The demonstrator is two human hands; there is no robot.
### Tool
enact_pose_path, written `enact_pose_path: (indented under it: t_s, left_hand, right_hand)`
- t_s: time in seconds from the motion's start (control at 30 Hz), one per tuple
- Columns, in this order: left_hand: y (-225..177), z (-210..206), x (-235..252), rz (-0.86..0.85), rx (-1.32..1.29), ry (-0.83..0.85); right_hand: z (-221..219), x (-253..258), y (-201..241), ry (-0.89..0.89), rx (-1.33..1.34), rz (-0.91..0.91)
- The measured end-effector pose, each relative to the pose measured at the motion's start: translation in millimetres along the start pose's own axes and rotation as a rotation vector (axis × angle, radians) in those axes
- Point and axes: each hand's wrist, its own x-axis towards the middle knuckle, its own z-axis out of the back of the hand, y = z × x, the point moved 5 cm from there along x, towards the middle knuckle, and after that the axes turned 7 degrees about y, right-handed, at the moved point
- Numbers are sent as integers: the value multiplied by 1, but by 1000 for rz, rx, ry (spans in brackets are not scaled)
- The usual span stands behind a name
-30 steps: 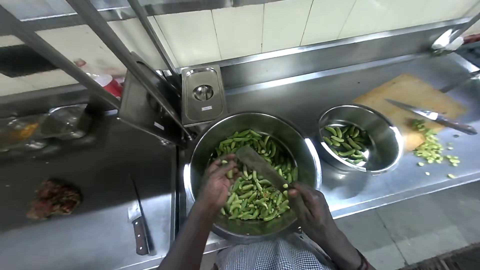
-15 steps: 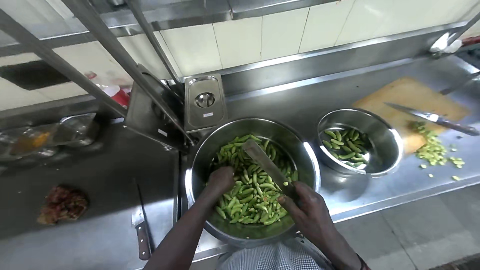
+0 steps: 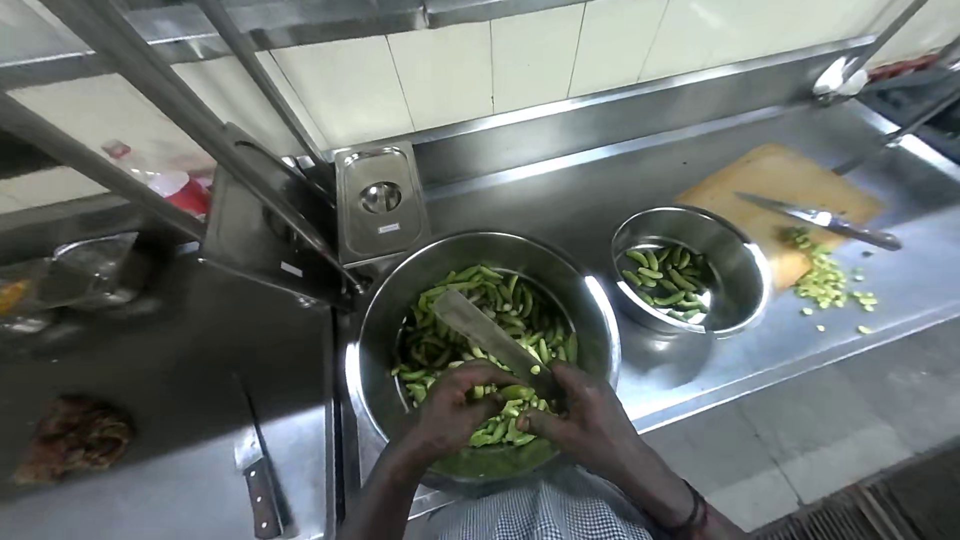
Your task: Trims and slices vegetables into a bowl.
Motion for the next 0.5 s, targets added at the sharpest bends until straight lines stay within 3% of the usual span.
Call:
enact_pose_path:
  t_s: [0.27, 0.5]
  left_hand:
    - [-11, -11, 1, -58, 40, 12]
    - [-9, -16, -3, -120, 83, -124]
  right_hand:
    - [1, -2, -1, -40, -8, 40]
    - [-5, -2, -3, -19, -24, 25]
